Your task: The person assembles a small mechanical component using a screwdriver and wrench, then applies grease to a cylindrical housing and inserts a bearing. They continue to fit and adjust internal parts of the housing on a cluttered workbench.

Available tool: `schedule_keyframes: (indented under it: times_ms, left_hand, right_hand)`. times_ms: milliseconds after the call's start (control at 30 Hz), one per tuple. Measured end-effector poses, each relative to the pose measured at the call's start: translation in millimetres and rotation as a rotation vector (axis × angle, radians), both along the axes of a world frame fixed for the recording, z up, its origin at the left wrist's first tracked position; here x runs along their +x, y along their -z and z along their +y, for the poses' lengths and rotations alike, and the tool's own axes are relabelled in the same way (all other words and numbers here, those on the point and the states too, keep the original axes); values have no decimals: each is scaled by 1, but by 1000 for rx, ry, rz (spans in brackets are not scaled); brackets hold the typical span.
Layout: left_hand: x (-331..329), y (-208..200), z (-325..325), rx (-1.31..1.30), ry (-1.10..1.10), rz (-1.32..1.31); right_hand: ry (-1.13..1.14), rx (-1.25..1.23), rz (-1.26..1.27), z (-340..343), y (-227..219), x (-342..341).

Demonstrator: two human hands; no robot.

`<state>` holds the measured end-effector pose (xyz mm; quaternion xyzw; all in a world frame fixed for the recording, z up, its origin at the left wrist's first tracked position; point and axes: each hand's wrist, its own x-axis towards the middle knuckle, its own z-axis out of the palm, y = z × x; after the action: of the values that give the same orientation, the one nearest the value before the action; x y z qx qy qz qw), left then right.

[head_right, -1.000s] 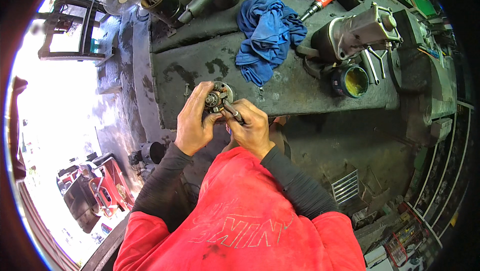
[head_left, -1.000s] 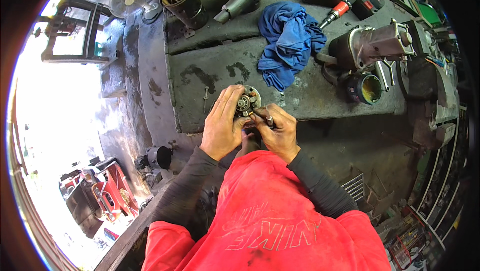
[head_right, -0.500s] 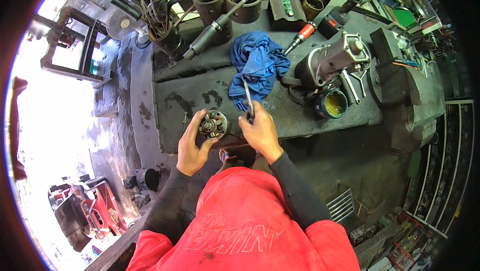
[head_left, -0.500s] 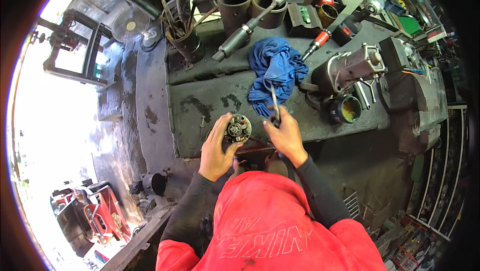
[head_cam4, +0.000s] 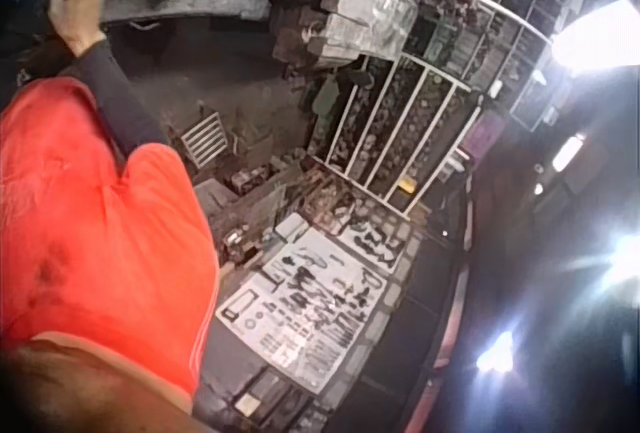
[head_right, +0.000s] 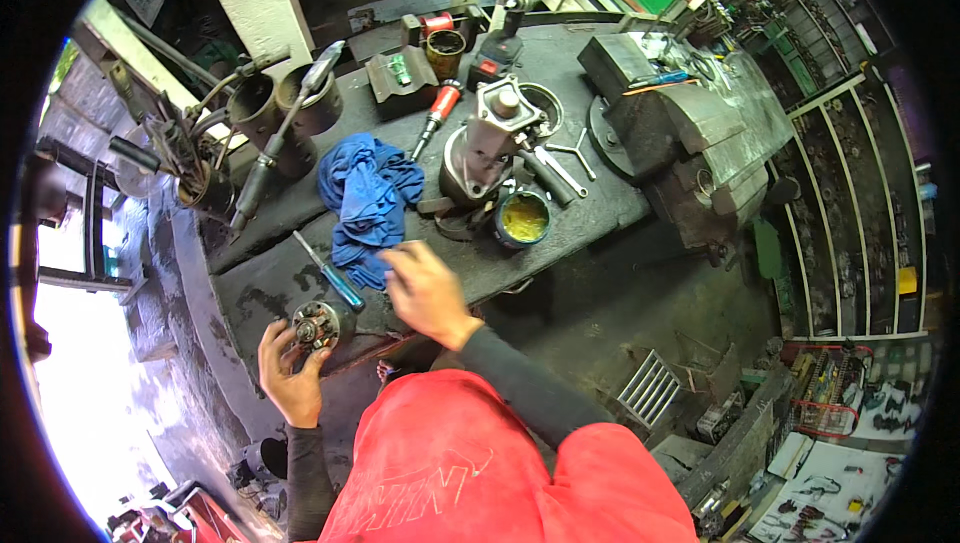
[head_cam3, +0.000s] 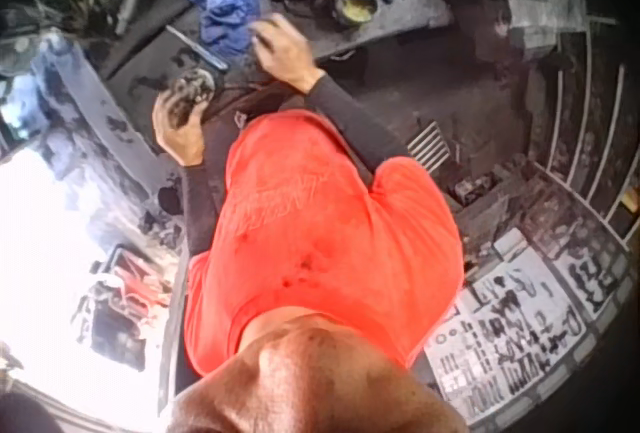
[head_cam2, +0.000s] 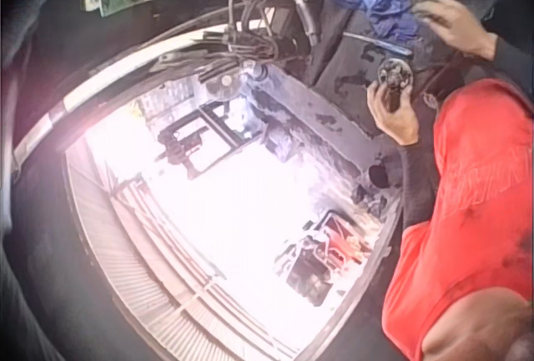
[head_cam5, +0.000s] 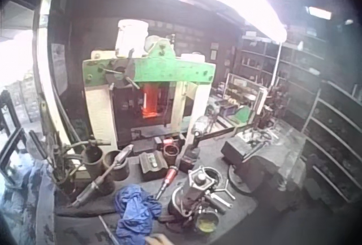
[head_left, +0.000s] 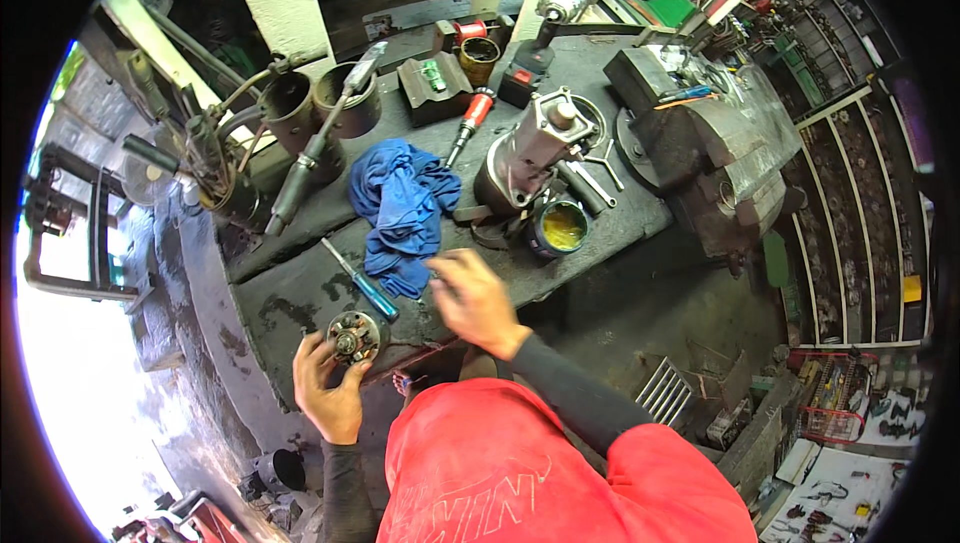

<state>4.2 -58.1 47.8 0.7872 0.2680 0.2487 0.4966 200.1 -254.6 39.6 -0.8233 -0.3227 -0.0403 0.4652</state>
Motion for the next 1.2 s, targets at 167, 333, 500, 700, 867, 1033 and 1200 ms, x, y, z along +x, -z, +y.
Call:
schedule_keyframes:
  times_ms: [167, 333, 500, 700, 867, 1033, 1200]
  left_hand:
    - [1, -4, -5, -76, -60, -1]
    - [6, -13, 3, 0, 41, 67]
    - [7, -11, -3, -269, -77, 6]
    - [6, -15, 2, 53, 85, 91]
    - [6, -14, 1, -60, 15, 52]
    - [7, -15, 1, -90, 33, 41]
    - [5, -14, 1, 11, -37, 17]
  right_hand:
    - [361, -307, -209, -148, -59, 59]
    - [207, -678, -138, -188, -64, 87]
    - [90, -955, -314, -166, -55, 98]
    - [37, -1119, -394, -155, -42, 109]
    - [64, -1039, -207, -153, -36, 112]
    - [104, -189, 787, -152, -62, 102]
    - [-171, 553, 1284, -105, -76, 15]
